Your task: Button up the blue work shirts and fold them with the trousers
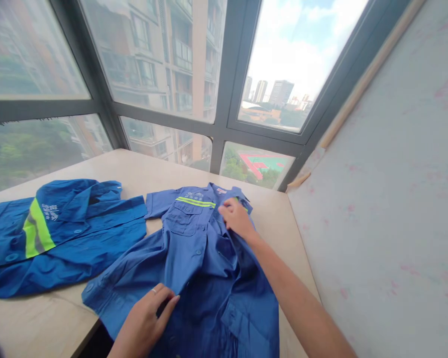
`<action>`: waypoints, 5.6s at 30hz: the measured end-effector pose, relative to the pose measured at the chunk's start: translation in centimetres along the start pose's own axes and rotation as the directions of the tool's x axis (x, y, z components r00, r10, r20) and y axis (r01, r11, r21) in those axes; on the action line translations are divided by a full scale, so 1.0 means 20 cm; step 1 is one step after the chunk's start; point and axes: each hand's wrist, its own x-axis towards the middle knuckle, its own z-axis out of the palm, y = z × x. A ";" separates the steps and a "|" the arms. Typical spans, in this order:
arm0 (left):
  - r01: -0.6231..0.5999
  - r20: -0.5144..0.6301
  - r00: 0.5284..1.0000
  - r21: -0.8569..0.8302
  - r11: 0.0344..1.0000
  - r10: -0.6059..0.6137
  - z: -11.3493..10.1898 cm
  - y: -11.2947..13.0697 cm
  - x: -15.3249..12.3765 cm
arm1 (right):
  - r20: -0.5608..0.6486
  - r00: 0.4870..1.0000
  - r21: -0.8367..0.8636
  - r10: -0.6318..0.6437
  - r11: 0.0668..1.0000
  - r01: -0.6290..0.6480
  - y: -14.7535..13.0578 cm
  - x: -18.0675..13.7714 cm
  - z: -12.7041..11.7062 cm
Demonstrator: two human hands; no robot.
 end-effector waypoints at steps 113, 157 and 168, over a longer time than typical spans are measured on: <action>-0.339 -0.023 0.939 0.088 0.936 0.343 0.46 0.17 -0.06 | 0.450 0.886 -0.816 -0.111 0.353 0.458 0.59 -1.06 -0.41; -0.514 0.119 0.857 0.112 0.851 0.502 0.18 -0.12 -0.24 | 0.338 0.919 -0.768 -0.202 0.506 0.394 0.47 -1.02 -0.42; -0.474 -0.219 0.865 -0.067 0.878 0.451 0.13 -0.02 -0.24 | 0.561 0.789 -0.018 -0.251 0.949 0.314 0.12 -1.28 0.03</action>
